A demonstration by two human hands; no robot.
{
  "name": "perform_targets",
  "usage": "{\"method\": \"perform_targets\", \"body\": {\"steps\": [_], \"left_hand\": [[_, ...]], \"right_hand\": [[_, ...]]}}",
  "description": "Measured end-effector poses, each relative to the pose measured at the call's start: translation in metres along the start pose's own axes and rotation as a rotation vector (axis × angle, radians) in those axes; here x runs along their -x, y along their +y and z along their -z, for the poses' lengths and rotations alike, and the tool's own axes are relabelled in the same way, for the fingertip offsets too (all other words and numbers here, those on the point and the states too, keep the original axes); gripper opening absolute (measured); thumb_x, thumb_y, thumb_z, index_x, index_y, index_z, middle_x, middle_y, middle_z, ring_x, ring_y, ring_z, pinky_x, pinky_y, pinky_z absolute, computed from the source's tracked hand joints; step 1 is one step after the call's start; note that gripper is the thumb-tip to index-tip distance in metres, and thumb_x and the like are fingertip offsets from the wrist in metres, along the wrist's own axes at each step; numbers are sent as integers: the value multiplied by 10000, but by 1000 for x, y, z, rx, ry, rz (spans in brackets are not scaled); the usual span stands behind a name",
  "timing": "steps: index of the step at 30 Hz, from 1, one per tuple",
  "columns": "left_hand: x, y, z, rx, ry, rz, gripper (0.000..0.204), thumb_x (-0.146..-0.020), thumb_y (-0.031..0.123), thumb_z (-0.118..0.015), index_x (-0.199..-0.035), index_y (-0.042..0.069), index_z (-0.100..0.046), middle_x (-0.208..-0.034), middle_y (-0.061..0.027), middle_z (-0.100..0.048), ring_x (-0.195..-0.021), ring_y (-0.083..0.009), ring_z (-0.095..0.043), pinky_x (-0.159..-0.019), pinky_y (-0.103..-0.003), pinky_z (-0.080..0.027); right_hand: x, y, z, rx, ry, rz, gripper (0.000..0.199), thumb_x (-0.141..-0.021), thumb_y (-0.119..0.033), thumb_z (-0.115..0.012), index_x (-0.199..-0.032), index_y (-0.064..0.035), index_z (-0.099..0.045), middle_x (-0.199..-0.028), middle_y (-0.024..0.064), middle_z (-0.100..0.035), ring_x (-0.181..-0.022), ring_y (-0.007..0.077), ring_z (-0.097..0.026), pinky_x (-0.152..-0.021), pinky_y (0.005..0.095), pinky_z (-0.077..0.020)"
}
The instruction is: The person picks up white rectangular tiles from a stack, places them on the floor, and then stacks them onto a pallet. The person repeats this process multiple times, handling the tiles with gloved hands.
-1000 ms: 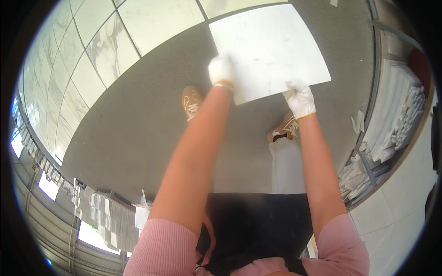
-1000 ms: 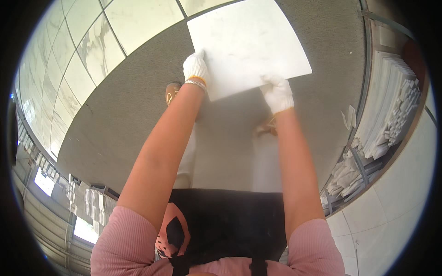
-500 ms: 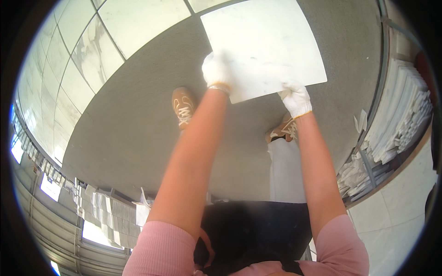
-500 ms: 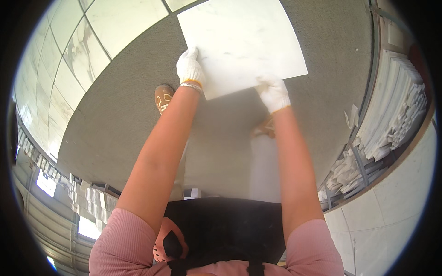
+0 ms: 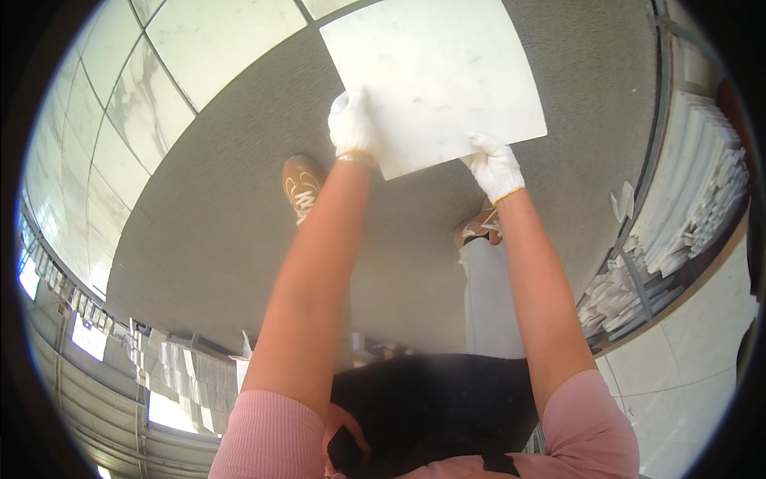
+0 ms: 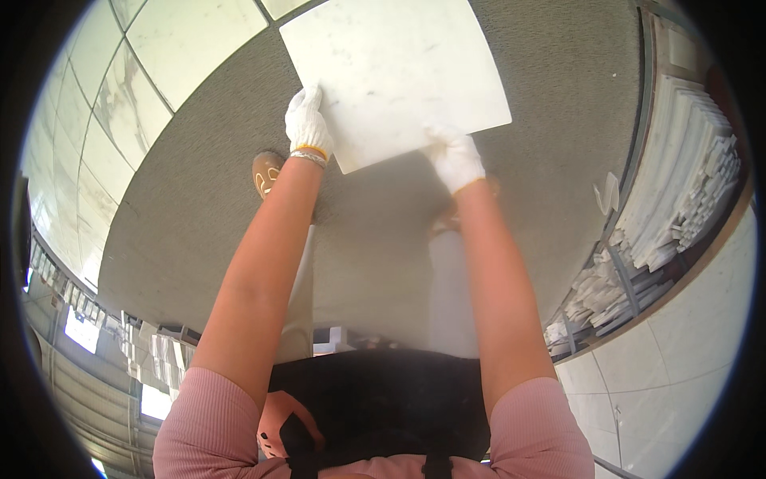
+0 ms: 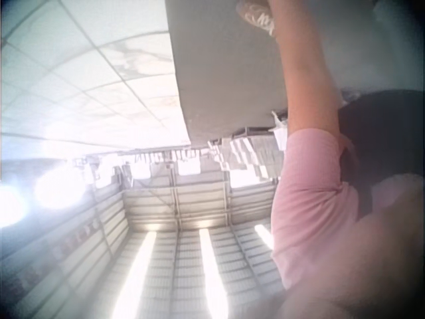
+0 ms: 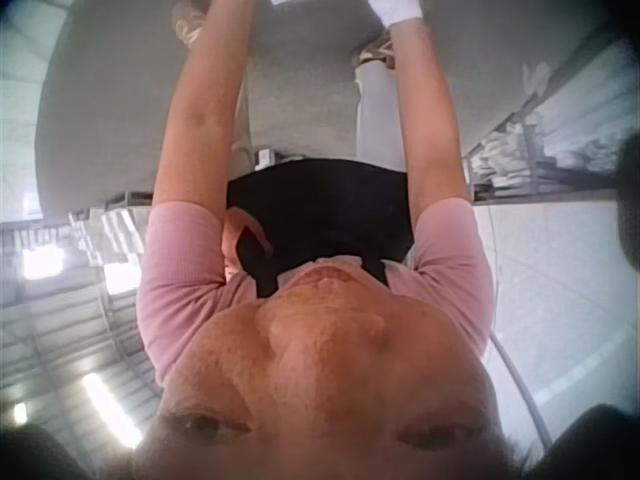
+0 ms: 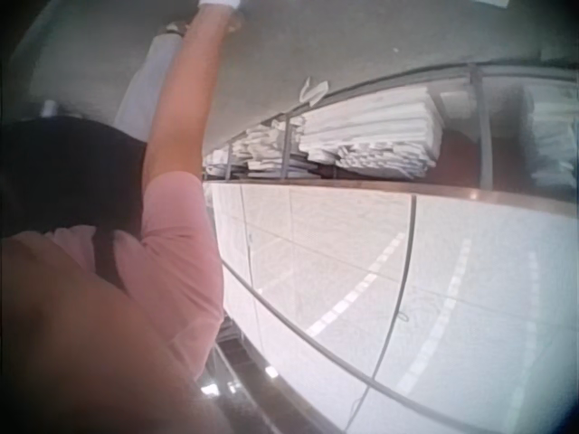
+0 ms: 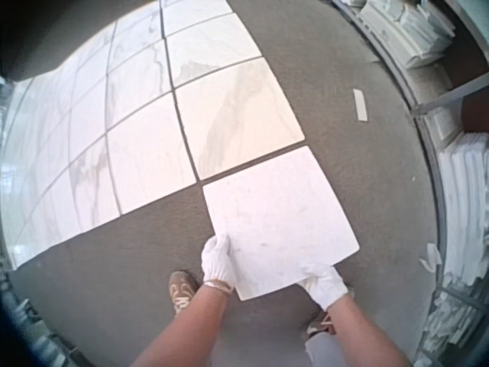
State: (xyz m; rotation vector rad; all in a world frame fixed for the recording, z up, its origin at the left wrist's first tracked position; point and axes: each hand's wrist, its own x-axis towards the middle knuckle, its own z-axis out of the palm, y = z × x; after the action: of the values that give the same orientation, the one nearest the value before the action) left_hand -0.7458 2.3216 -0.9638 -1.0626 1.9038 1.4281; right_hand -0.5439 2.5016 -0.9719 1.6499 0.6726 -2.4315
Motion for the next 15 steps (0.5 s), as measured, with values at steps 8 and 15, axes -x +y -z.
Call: {"method": "perform_targets", "body": {"steps": [8,15], "left_hand": [[-29,-1,13,-543,-160,-109,535,-946,411,-632,-1281,-5,-665,-1205,-176,-707,-1072,-285,-679,-952,-388,-515],[-41,9,14,-786,-214,-156,484,-968,352,-661,-1272,-23,-656,-1098,-129,-712,-962,-215,-688,-854,-350,-557]], "right_hand": [[7,-25,-33,144,163,-112,517,-1021,-286,-633,-1333,122,-580,-1203,245,-675,-1043,329,-694,-964,399,-561],[-12,-19,-14,206,110,-107,571,-1035,-325,-616,-1335,158,-557,-1237,298,-658,-1098,358,-692,-948,398,-566]]}}
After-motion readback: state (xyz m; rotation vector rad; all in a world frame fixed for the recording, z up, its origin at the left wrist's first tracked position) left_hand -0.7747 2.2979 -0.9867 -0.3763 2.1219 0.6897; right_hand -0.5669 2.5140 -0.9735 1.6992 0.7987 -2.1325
